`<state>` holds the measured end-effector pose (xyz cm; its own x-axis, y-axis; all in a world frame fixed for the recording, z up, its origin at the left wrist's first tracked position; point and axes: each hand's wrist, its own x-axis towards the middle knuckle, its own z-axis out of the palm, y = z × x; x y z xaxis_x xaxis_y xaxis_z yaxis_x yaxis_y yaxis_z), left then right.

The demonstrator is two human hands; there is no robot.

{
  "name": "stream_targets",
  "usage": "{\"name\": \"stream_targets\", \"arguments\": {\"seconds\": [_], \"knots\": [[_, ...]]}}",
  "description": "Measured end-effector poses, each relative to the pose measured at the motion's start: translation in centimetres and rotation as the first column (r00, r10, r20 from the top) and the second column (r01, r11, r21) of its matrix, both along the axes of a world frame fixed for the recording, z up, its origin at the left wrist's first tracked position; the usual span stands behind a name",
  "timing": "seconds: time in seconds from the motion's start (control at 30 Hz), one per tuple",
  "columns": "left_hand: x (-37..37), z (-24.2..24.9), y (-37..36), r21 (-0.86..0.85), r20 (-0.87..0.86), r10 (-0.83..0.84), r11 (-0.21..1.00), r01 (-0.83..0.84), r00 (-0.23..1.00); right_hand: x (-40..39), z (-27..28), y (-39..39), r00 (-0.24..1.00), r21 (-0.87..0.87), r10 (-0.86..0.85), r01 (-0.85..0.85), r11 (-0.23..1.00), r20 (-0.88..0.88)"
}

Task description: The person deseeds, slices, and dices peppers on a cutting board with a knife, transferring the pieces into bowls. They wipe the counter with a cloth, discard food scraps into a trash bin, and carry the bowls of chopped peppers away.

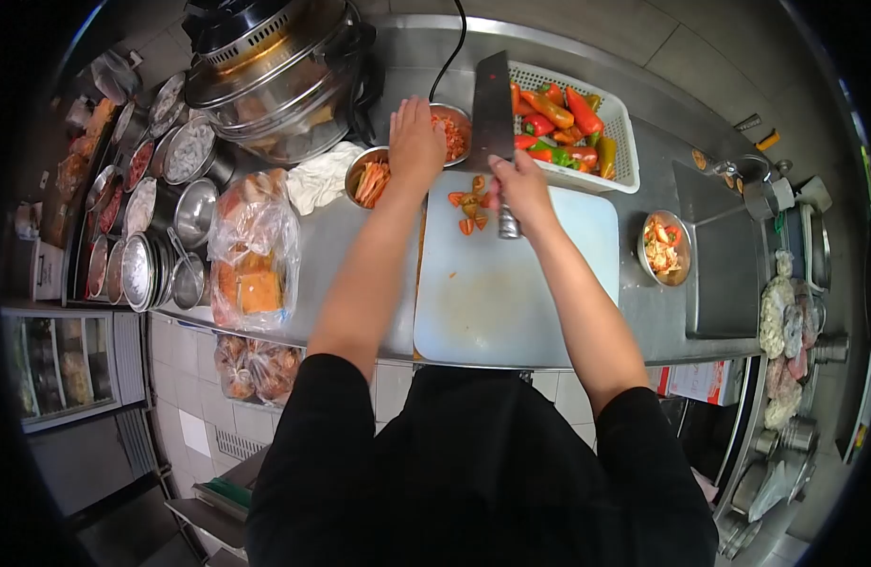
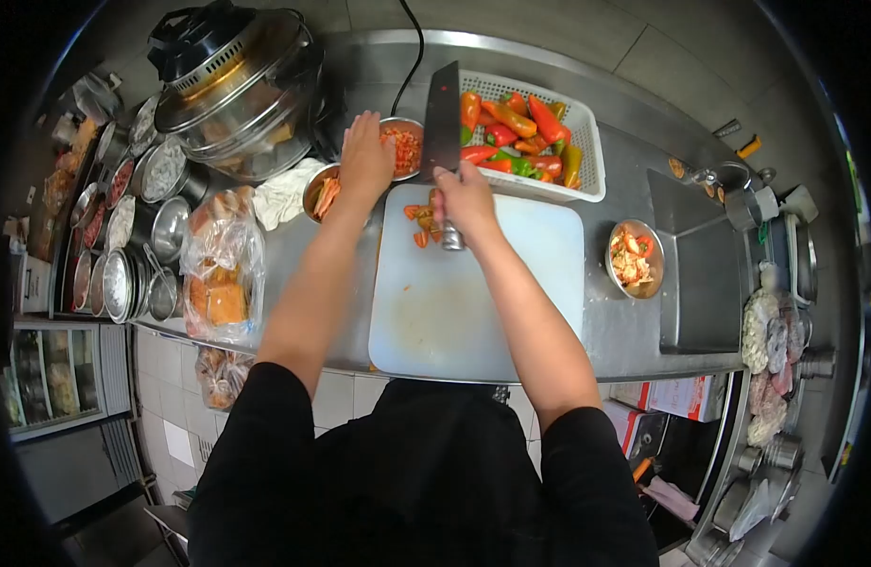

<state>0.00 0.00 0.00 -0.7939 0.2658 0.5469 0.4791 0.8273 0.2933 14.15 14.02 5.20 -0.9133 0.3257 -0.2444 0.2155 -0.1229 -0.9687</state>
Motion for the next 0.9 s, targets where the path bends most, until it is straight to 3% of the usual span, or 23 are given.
{"name": "stream_targets", "arguments": {"seconds": [0.07,0.13,0.2,0.27,0.43,0.5,0.57,0.7,0.9], "knots": [[3.5,3.5,-1.7,0.354,0.122,-0.258,0.913,0.201,0.958,3.6,2.0,1.3,0.999,0.068,-0.034,0.034,0.997,0.001],[9.6,4.1,-5.9,0.191,0.426,-0.332,0.942,0.275,0.841,8.6,1.1,1.1,0.999,0.062,0.003,-0.005,0.998,0.040],[14.1,-2.1,-7.7,0.211,0.447,-0.439,0.898,0.385,0.780,13.2,1.2,3.4,0.995,0.077,0.056,-0.062,0.995,0.080],[19.8,-4.1,-8.4,0.112,0.104,-0.527,0.849,0.517,0.843,17.5,0.6,5.3,0.984,0.131,0.079,-0.100,0.986,0.159],[23.5,-7.1,-8.1,0.093,0.132,-0.347,0.937,0.336,0.929,26.5,-2.0,9.4,0.964,0.138,0.108,-0.144,0.980,0.241],[23.2,-7.5,-7.8,0.076,0.134,-0.285,0.958,0.277,0.949,29.1,-3.8,10.7,0.956,0.036,0.023,-0.036,0.999,0.292],[22.9,-7.1,-7.3,0.054,0.166,-0.156,0.987,0.149,0.974,30.6,-6.2,11.8,0.972,0.012,-0.026,0.024,1.000,0.232],[21.9,-3.2,-4.2,0.092,0.087,-0.145,0.986,0.137,0.986,31.8,-10.6,12.6,0.988,-0.073,-0.116,0.124,0.990,0.104],[17.1,1.7,5.4,0.234,0.031,-0.324,0.922,0.308,0.946,32.0,-11.2,12.3,0.989,-0.025,-0.141,0.142,0.990,0.034]]}}
